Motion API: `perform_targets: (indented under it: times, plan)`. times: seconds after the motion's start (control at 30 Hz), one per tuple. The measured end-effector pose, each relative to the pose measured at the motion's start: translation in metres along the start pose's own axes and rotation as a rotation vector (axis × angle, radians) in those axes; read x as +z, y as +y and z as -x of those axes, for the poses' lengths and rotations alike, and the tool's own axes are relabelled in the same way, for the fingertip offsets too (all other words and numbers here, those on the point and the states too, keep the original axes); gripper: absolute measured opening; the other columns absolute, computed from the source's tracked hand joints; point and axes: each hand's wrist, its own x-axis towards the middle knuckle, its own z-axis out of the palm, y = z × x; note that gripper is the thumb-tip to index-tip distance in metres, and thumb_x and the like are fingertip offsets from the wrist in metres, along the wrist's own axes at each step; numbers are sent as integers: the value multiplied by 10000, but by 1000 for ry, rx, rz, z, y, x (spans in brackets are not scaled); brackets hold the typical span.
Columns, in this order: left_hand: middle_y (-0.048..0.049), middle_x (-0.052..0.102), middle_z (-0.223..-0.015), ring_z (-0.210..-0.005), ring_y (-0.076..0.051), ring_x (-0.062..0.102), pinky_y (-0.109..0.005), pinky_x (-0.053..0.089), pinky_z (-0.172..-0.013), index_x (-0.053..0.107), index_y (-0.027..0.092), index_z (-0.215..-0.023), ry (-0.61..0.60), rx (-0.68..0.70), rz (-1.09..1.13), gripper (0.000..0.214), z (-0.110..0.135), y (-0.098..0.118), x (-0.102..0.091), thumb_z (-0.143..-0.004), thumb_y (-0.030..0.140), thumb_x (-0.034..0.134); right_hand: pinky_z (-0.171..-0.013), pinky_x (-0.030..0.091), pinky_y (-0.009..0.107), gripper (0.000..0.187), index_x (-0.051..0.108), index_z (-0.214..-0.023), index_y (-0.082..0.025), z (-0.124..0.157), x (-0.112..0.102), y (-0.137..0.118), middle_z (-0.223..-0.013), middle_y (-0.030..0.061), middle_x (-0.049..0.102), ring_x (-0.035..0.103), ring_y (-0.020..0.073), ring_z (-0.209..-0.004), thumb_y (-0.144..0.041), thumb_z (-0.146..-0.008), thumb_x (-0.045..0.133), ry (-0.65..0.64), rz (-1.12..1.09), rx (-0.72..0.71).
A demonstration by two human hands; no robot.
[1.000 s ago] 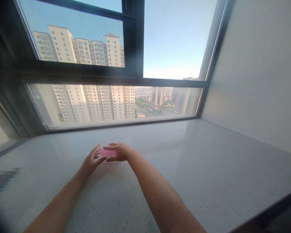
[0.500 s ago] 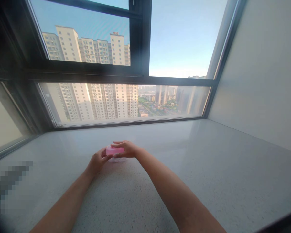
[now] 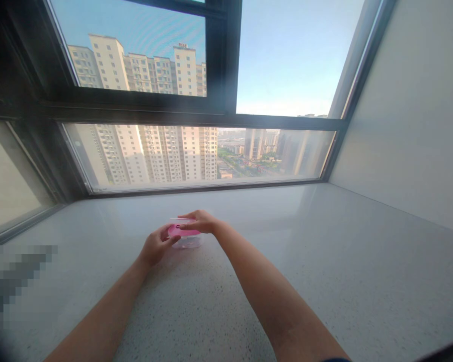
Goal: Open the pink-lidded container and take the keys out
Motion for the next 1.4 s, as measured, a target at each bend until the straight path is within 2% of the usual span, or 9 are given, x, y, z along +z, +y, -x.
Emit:
perform_targets:
  times: [0.17, 0.3, 0.5, 0.63, 0.77, 0.9, 1.1, 1.23, 1.4]
  plan:
    - [-84, 705, -955, -859, -253, 638, -293, 501, -696, 606, 112, -1091, -10, -34, 7, 561, -2, -6, 1, -639, 438, 659, -453, 319, 195, 508, 681, -745, -103, -15, -4, 8, -546, 0, 573, 484, 100, -490, -591, -676, 559, 127, 3, 141]
    - [-57, 715, -894, -819, -241, 642, -279, 495, -683, 603, 118, -1104, -9, -49, -5, 559, -2, -9, 3, -644, 433, 658, -441, 311, 200, 539, 622, -613, -99, -31, -7, 20, -488, 10, 538, 447, 87, -442, -617, -701, 502, 216, 23, 198]
    - [-32, 716, -825, -767, -218, 644, -249, 484, -661, 644, 125, -1034, -2, -54, -30, 500, 0, -8, 3, -635, 426, 659, -507, 341, 211, 467, 589, -579, -130, -33, -3, 48, -512, 34, 577, 512, 112, -504, -538, -767, 465, 432, 147, 304]
    - [-15, 713, -802, -758, -203, 641, -229, 483, -654, 655, 141, -1020, -7, -59, -37, 490, 0, -6, 2, -623, 428, 663, -530, 336, 215, 274, 608, -606, -143, -22, 2, 70, -594, 45, 618, 540, 131, -590, -398, -703, 587, 543, 239, 411]
    - [-24, 711, -837, -796, -211, 639, -241, 487, -680, 635, 141, -1062, -21, -56, -34, 507, -1, -5, 2, -638, 418, 654, -529, 349, 218, 173, 637, -653, -157, -18, 5, 80, -646, 40, 635, 556, 137, -597, -325, -619, 661, 565, 259, 458]
    - [-47, 704, -920, -851, -229, 634, -259, 489, -707, 623, 134, -1076, -33, -47, -28, 514, -1, -4, 3, -645, 413, 648, -530, 365, 231, 190, 633, -671, -164, -17, 4, 76, -630, 34, 629, 558, 144, -578, -344, -620, 668, 598, 254, 440]
    - [-23, 710, -862, -821, -217, 633, -258, 485, -703, 643, 157, -1041, -11, -40, -55, 476, 4, 4, 7, -640, 414, 645, -629, 381, 263, 263, 588, -865, -155, -2, -3, 57, -717, 52, 606, 555, 164, -682, -390, -775, 509, 833, 290, 356]
    - [-14, 713, -849, -819, -216, 635, -266, 482, -721, 656, 172, -1024, 13, -30, -80, 452, 6, 9, 11, -639, 409, 645, -617, 382, 273, 279, 568, -850, -154, 19, 13, 43, -720, 52, 588, 529, 164, -644, -407, -802, 460, 908, 285, 287]
    - [-69, 693, -999, -907, -250, 626, -307, 474, -785, 609, 142, -1117, 38, -29, -106, 554, 6, 6, 13, -638, 415, 656, -643, 403, 258, 268, 585, -822, -155, 44, 40, 25, -769, 53, 598, 539, 158, -710, -359, -840, 413, 876, 256, 177]
